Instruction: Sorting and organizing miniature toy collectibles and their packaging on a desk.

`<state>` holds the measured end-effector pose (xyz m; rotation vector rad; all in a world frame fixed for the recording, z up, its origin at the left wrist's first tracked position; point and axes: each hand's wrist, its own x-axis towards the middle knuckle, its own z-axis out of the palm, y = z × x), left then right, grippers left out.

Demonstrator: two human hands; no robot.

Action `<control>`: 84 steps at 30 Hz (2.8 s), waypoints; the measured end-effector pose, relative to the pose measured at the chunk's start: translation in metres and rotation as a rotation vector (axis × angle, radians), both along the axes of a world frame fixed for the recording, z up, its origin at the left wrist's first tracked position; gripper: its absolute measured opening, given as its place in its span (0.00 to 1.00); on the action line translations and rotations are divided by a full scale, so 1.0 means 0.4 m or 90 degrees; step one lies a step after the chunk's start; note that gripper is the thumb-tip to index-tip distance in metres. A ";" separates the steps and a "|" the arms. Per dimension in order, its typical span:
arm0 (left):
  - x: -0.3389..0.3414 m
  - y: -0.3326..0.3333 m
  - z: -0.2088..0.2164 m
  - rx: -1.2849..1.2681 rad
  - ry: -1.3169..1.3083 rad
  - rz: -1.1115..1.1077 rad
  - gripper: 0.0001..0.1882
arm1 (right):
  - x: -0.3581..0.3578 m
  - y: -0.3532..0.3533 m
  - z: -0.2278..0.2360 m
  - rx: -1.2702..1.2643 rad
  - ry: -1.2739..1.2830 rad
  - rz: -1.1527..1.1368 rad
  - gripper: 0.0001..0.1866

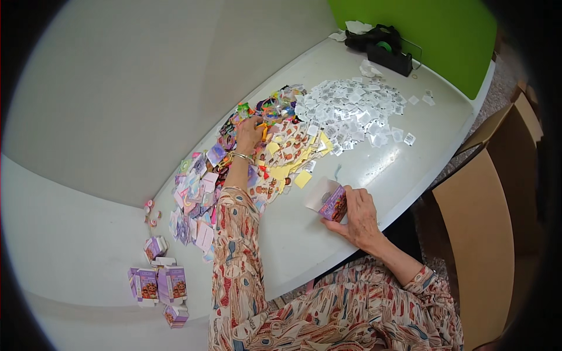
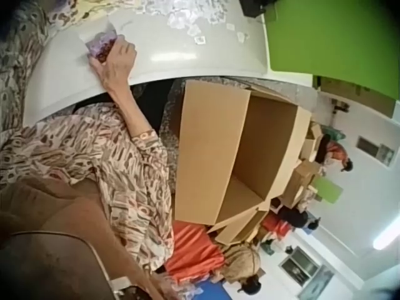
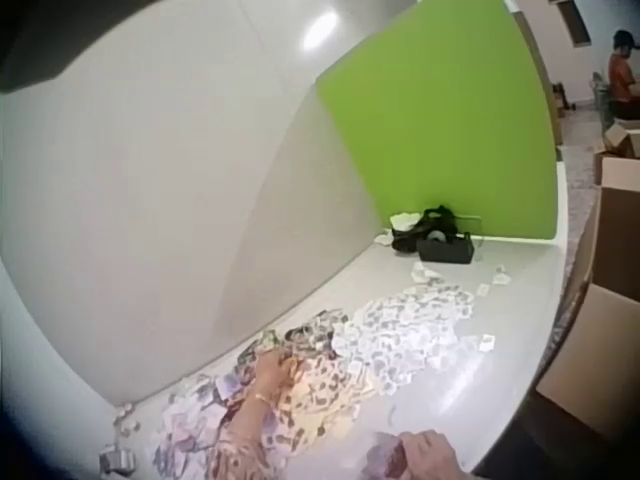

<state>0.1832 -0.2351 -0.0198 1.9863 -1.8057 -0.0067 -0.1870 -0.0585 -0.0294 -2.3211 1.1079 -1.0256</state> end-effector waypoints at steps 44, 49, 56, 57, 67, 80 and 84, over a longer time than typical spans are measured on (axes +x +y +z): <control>-0.500 0.428 0.222 0.069 0.063 -0.209 0.08 | -0.026 0.002 0.043 0.031 0.031 -0.026 0.35; -0.511 0.444 0.208 0.027 -0.192 -0.281 0.05 | -0.024 0.001 0.044 0.064 0.046 -0.021 0.35; -0.500 0.444 0.260 -0.012 -0.009 -0.337 0.12 | -0.029 -0.003 0.031 0.061 0.008 -0.056 0.37; -0.504 0.447 0.257 -0.010 -0.010 -0.339 0.12 | -0.029 -0.005 0.035 0.063 0.009 -0.059 0.38; -0.504 0.436 0.120 0.011 0.373 -0.210 0.11 | -0.027 0.003 0.029 0.062 0.002 -0.050 0.40; -0.498 0.425 0.208 0.081 0.110 -0.441 0.13 | -0.029 0.011 0.063 0.063 0.019 -0.046 0.53; -0.496 0.470 0.205 0.053 0.550 -0.188 0.13 | -0.050 -0.009 0.055 0.053 0.057 -0.047 0.52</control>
